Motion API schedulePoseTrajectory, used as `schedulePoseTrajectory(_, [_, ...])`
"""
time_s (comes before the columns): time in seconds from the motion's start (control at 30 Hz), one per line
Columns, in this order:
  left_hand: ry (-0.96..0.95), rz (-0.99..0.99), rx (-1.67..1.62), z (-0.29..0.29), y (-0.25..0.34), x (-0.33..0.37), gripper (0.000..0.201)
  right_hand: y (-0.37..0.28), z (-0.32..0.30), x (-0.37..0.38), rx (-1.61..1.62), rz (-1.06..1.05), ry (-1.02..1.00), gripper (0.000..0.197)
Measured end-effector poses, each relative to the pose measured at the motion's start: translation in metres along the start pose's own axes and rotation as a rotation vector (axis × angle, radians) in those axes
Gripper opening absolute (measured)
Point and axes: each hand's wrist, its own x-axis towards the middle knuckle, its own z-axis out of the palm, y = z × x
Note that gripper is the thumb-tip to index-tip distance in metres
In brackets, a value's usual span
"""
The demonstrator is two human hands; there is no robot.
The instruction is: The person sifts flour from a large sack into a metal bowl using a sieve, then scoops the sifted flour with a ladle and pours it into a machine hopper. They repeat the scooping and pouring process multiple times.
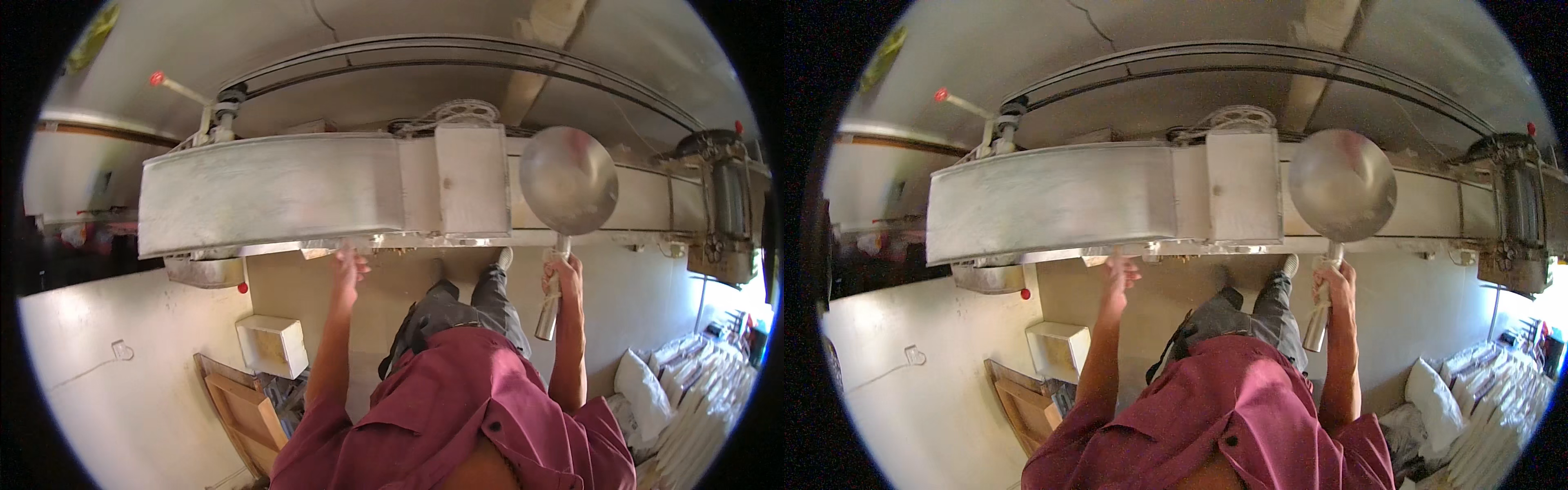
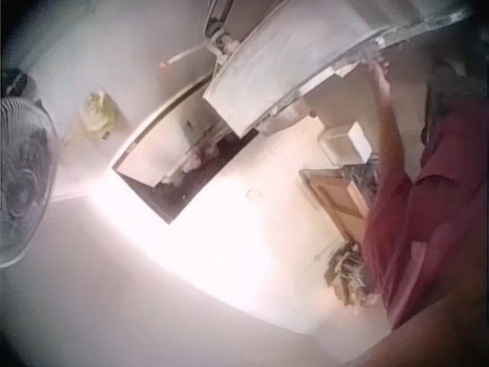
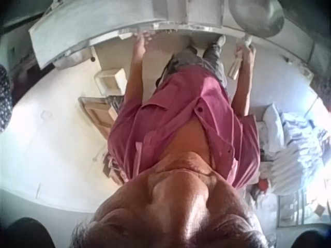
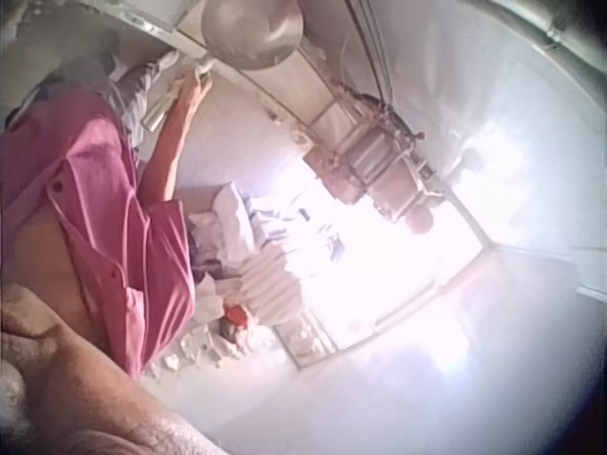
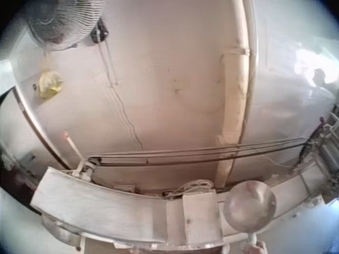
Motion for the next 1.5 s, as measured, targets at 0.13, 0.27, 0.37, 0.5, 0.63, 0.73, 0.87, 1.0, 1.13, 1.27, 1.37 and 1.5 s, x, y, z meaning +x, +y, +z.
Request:
schedulePoseTrajectory(0.13, [0.316, 0.225, -0.262, -0.058, 0.034, 0.024, 0.033, 0.008, 0.012, -0.009, 0.014, -0.019, 0.039, 0.008])
schedulePoseTrajectory(0.27, [0.343, 0.354, -0.554, -0.081, 0.048, 0.079, 0.026, 0.039, 0.003, -0.01, 0.071, -0.013, 0.008, 0.011])
schedulePoseTrajectory(0.37, [0.232, 0.46, -0.5, -0.08, 0.072, 0.048, 0.019, 0.055, -0.004, -0.019, 0.094, -0.017, 0.031, 0.013])
schedulePoseTrajectory(0.5, [0.17, 0.493, -0.538, -0.058, 0.108, 0.004, 0.023, 0.083, -0.037, -0.011, 0.127, 0.008, 0.003, 0.011])
schedulePoseTrajectory(0.63, [0.129, 0.472, -0.647, -0.022, 0.096, -0.026, 0.025, 0.083, -0.048, -0.027, 0.141, -0.002, -0.022, 0.013])
schedulePoseTrajectory(0.73, [-0.004, 0.488, -0.706, 0.019, 0.07, -0.026, 0.025, 0.084, -0.071, -0.046, 0.211, -0.035, -0.065, 0.014])
schedulePoseTrajectory(0.87, [-0.123, 0.444, -0.803, 0.068, 0.034, -0.014, 0.016, 0.09, -0.111, -0.07, 0.204, -0.031, -0.066, 0.011])
schedulePoseTrajectory(1.0, [-0.083, 0.434, -0.725, 0.098, 0.005, -0.003, 0.022, 0.114, -0.158, -0.111, 0.196, -0.025, 0.049, 0.009])
schedulePoseTrajectory(1.13, [-0.044, 0.385, -0.679, 0.118, -0.006, 0.011, 0.025, 0.15, -0.202, -0.137, 0.242, -0.042, 0.07, 0.005])
schedulePoseTrajectory(1.27, [0.084, 0.265, -0.667, 0.114, -0.015, 0.03, 0.032, 0.184, -0.235, -0.146, 0.295, 0.006, 0.083, 0.006])
schedulePoseTrajectory(1.37, [-0.03, 0.28, -0.622, 0.122, 0.0, 0.04, 0.034, 0.206, -0.25, -0.145, 0.31, 0.045, 0.211, 0.01])
schedulePoseTrajectory(1.5, [-0.02, 0.259, -0.432, 0.125, -0.03, 0.038, 0.059, 0.216, -0.258, -0.138, 0.384, 0.016, 0.256, 0.005])
